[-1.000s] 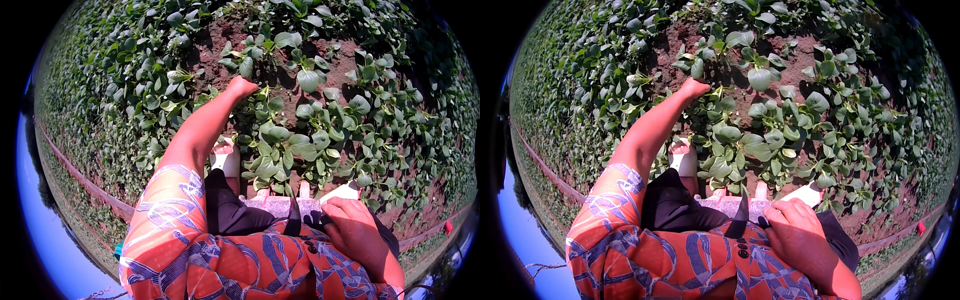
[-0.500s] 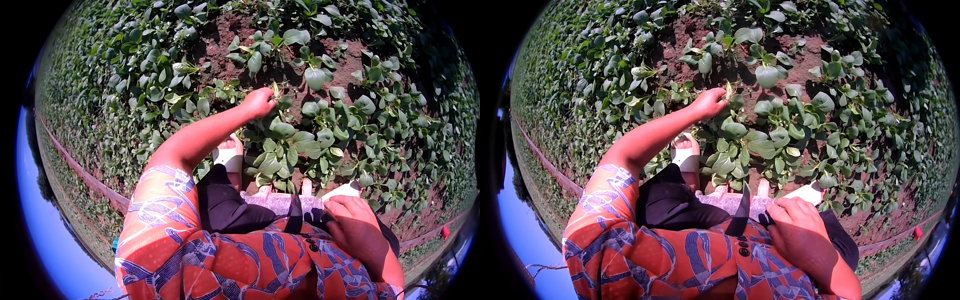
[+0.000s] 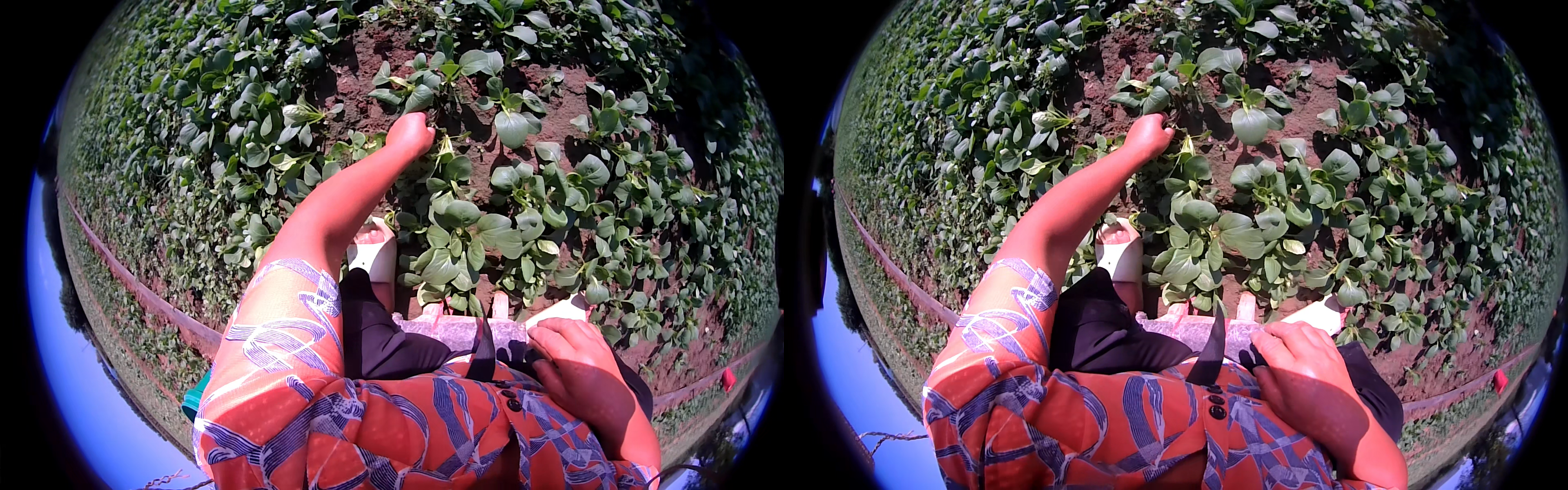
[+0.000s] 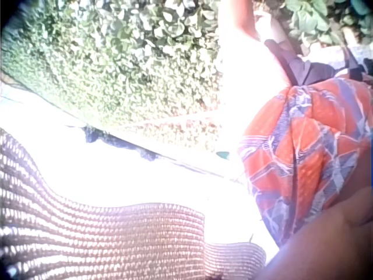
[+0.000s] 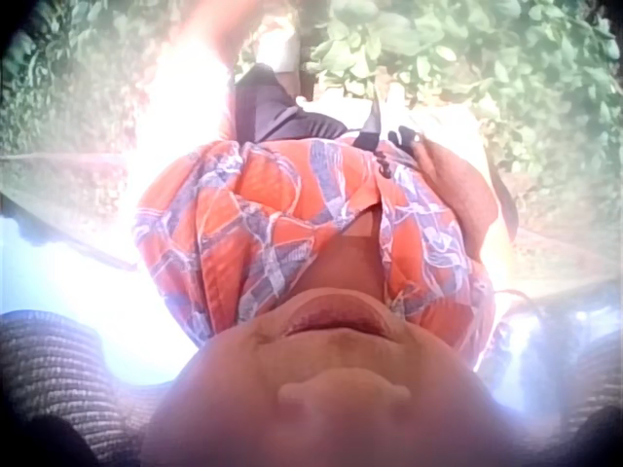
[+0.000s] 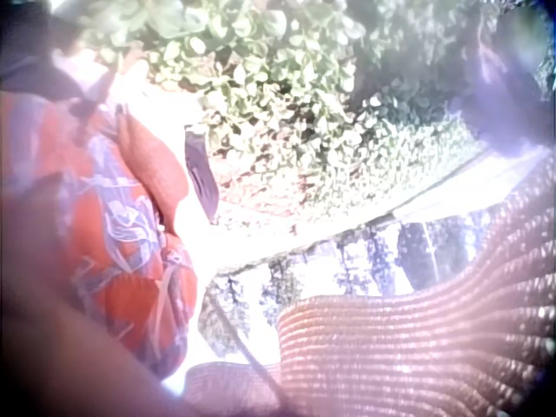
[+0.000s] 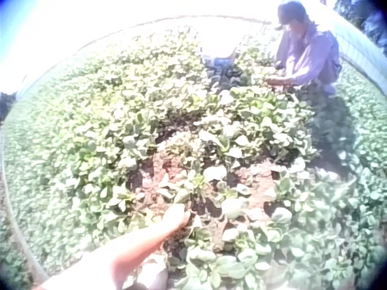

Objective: The person pulls leafy green plants from the soil by hand and places them into a green bucket, then picks up a purple mesh bag containing harvested greens.

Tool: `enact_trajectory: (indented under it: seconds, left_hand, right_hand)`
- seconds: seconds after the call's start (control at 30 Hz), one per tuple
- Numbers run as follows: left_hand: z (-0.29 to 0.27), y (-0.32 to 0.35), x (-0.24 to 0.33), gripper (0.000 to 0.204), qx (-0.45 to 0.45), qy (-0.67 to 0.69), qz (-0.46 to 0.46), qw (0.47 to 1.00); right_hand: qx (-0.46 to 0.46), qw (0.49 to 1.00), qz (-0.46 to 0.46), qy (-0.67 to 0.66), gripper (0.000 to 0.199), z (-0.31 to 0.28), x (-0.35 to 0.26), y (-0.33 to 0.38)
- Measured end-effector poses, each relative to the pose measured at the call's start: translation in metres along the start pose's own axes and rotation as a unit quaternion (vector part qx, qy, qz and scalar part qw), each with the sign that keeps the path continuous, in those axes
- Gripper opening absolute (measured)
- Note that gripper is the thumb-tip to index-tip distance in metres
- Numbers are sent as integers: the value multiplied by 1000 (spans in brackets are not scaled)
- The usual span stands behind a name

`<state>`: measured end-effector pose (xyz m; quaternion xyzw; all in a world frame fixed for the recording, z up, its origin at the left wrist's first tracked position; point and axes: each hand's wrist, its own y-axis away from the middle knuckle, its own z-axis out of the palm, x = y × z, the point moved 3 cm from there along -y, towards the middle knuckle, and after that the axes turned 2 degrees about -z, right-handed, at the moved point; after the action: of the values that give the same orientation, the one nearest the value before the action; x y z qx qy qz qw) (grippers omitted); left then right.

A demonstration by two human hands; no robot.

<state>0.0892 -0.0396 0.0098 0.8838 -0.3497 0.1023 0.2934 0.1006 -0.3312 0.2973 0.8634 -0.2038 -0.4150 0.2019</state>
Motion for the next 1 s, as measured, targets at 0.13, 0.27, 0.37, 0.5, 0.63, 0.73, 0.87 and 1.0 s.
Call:
enact_trajectory:
  seconds: [0.13,0.27,0.37,0.5,0.63,0.73,0.87,1.0]
  left_hand:
    - [20,10,14,26,-39,-97,-25,994]
    - [14,16,19,33,-51,-86,-41,994]
    - [10,22,27,39,-42,-70,-98,992]
    - [15,22,28,43,-29,-94,-109,989]
    - [21,15,29,38,-36,-115,-91,989]
    - [31,10,29,34,-11,-131,-74,989]
    - [34,17,17,37,29,-162,-73,984]
    - [33,20,14,26,42,-116,-76,990]
  right_hand:
    - [-5,1000,8,9,36,-1,0,2]
    - [-8,1000,5,4,35,0,2,4]
    - [13,1000,-11,1,33,0,2,6]
    - [43,999,-31,1,28,-1,2,6]
    - [16,1000,-13,5,35,-3,6,14]
    - [24,1000,-13,11,36,-6,8,16]
    - [3,1000,-11,8,35,-1,6,5]
    - [20,998,-41,39,35,6,-9,0]
